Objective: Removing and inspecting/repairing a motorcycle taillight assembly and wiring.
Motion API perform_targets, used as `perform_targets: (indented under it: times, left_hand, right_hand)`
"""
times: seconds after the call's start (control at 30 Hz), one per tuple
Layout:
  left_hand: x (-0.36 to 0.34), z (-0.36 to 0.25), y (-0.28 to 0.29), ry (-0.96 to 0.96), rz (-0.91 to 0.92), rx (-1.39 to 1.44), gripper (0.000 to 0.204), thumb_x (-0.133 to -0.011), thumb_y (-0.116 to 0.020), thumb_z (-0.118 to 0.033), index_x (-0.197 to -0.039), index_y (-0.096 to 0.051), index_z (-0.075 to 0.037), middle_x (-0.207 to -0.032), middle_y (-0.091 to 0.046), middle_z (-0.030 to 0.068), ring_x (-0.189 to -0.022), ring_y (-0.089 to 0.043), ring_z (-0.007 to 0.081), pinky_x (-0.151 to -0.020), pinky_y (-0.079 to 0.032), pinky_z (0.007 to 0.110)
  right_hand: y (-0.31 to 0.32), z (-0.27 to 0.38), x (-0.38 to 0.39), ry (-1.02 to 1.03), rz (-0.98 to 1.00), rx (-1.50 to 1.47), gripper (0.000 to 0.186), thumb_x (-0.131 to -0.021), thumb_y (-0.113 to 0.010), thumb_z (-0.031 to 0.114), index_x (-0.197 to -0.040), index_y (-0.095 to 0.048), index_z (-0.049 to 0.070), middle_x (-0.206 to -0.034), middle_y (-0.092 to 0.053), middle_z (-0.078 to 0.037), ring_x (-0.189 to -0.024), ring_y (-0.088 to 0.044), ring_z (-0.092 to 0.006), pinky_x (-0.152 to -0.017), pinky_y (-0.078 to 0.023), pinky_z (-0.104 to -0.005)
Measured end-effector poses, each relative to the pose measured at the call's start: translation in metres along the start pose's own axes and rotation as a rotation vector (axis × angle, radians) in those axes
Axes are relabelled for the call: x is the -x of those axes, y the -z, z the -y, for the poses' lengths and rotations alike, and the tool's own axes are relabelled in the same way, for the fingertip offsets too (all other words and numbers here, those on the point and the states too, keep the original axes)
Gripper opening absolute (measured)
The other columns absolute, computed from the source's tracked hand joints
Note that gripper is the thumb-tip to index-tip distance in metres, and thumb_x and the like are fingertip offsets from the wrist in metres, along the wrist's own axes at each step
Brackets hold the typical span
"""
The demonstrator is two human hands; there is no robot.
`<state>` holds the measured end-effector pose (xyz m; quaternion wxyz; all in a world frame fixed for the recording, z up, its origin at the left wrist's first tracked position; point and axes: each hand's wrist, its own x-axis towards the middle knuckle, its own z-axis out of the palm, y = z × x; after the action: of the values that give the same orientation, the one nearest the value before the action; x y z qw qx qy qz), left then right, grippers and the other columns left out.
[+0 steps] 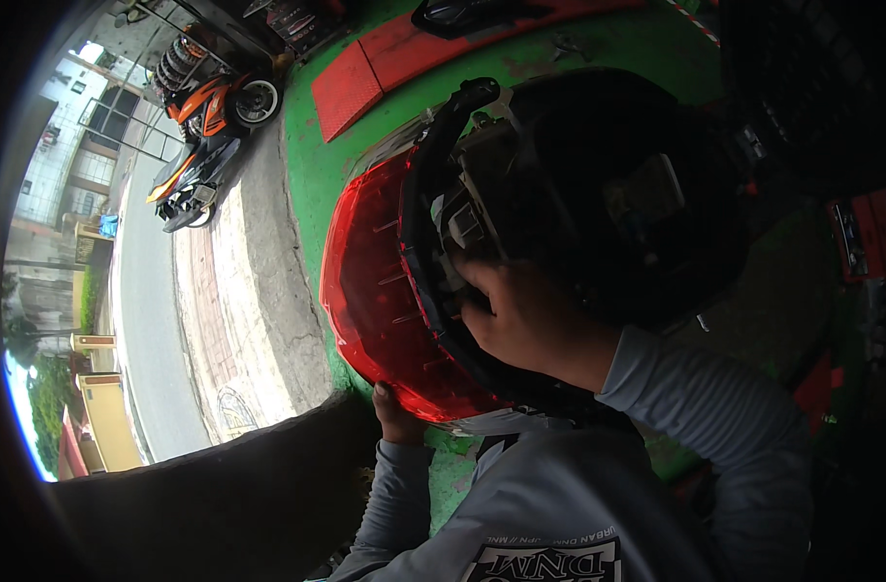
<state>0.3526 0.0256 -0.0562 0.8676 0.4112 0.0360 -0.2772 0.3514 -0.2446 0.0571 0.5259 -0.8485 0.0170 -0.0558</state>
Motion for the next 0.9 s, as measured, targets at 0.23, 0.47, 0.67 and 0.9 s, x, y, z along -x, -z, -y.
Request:
perform_targets:
  times: [0.23, 0.47, 0.67, 0.9]
  left_hand:
    - [0.004, -0.004, -0.001, -0.02, -0.002, -0.136, 0.088, -0.084, -0.068, -0.062, -0.145, -0.039, -0.006, -0.134, -0.057, 0.0133, -0.117, -0.06, 0.0318, -0.098, -0.052, 0.049]
    - [0.002, -0.001, 0.005, -0.027, -0.017, -0.161, 0.088, -0.083, -0.069, -0.061, -0.145, -0.04, -0.005, -0.134, -0.057, 0.0134, -0.118, -0.059, 0.0319, -0.099, -0.052, 0.049]
    - [0.009, 0.002, 0.019, 0.024, 0.058, -0.117, 0.089, -0.083, -0.07, -0.061, -0.144, -0.04, -0.003, -0.134, -0.057, 0.0149, -0.118, -0.06, 0.0331, -0.1, -0.052, 0.051]
    - [0.01, 0.002, 0.025, -0.058, -0.007, -0.278, 0.086, -0.084, -0.071, -0.058, -0.144, -0.04, -0.003, -0.134, -0.057, 0.0151, -0.12, -0.059, 0.0342, -0.102, -0.051, 0.052]
  right_hand:
    - [-0.01, -0.004, 0.005, 0.031, 0.062, -0.076, 0.045, -0.088, -0.06, 0.006, -0.132, -0.055, -0.002, -0.087, -0.068, -0.024, -0.079, -0.067, -0.0425, -0.069, -0.054, -0.0453]
    - [-0.001, -0.001, 0.002, -0.009, 0.037, -0.218, 0.036, -0.09, -0.057, 0.007, -0.126, -0.058, 0.001, -0.084, -0.067, -0.026, -0.075, -0.067, -0.0417, -0.068, -0.053, -0.0473]
    - [-0.005, 0.001, 0.003, 0.04, 0.029, -0.135, 0.035, -0.09, -0.057, 0.008, -0.124, -0.059, 0.001, -0.084, -0.067, -0.025, -0.075, -0.067, -0.0412, -0.067, -0.053, -0.0465]
    - [-0.01, -0.001, -0.006, 0.079, 0.088, -0.004, 0.036, -0.091, -0.056, 0.006, -0.126, -0.057, -0.001, -0.087, -0.067, -0.025, -0.082, -0.068, -0.0406, -0.068, -0.053, -0.0444]
